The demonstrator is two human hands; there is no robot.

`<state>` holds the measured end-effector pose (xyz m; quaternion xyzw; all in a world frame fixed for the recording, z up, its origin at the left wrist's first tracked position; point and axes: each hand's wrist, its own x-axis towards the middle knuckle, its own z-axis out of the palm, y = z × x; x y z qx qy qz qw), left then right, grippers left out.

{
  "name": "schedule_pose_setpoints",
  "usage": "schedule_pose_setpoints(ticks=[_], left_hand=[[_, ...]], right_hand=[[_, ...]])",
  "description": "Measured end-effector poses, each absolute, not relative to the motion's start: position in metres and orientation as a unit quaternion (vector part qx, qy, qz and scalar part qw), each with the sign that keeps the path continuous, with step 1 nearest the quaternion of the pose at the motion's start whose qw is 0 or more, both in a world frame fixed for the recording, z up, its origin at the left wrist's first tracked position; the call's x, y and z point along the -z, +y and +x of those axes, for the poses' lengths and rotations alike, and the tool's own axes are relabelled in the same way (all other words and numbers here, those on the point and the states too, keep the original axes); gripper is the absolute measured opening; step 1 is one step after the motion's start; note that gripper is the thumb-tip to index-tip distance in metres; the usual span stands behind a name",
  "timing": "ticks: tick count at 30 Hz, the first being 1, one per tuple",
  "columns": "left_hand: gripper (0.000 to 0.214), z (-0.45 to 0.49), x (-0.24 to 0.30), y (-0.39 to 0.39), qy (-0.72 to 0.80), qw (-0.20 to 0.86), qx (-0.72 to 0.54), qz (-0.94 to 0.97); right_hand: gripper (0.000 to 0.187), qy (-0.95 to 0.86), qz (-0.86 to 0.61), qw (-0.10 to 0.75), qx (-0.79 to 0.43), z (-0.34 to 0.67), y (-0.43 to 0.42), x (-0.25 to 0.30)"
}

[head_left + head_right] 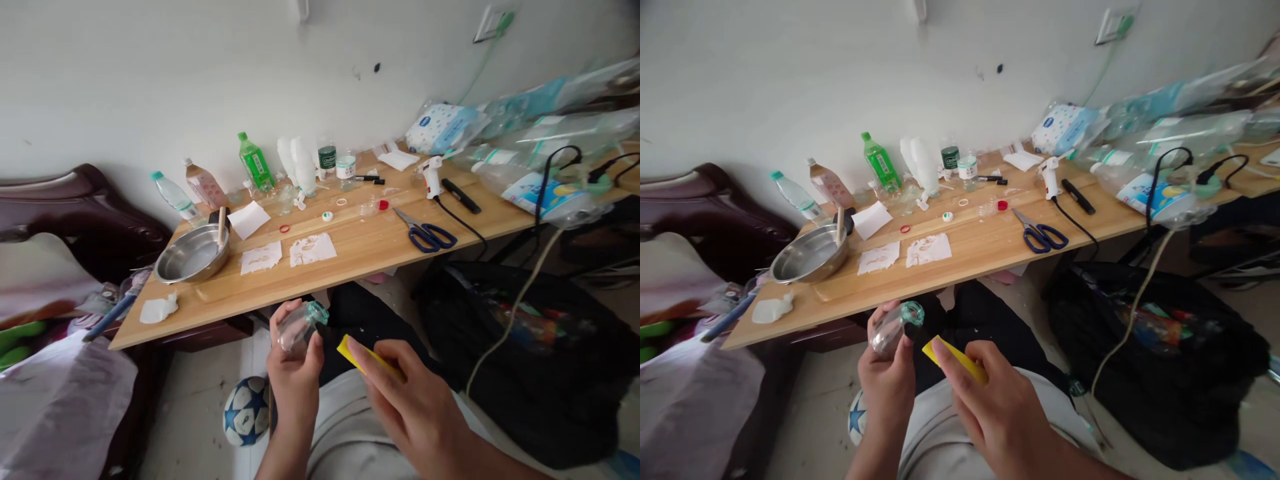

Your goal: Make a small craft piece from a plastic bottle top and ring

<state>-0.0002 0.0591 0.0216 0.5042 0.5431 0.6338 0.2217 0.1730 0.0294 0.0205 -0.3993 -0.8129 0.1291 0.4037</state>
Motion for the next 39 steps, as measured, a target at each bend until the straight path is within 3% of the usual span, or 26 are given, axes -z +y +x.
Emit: schedule_pose_setpoints(ticks=[4,10,26,36,39], left_hand=[[0.028,0.007,-0.024,0.051,0.539,0.301,-0.67,0.413],[0.034,0.015,-0.023,0.05,0.517,0.341,-0.697,0.362],[0.019,0.006,-0.018,0.044,0.517,0.131,-0.635,0.558],[0.025,0.009,-0.022,0.046,0.488,0.287,-0.667,0.484],[0.041,0.015,-0.028,0.048,0.492,0.308,-0.686,0.439]], right_hand=[[0.058,-0.816,-0.405,0.407,-0.064,0.177,0.031,-0.027],[0.058,-0.821,-0.391,0.408,-0.081,0.175,0.026,-0.034],[0.068,-0.831,-0.369,0.398,-0.119,0.181,0.024,-0.043],[0.067,-0.829,-0.378,0.395,-0.117,0.177,0.028,-0.033],[0.066,-0.834,-0.371,0.395,-0.107,0.177,0.028,-0.033]])
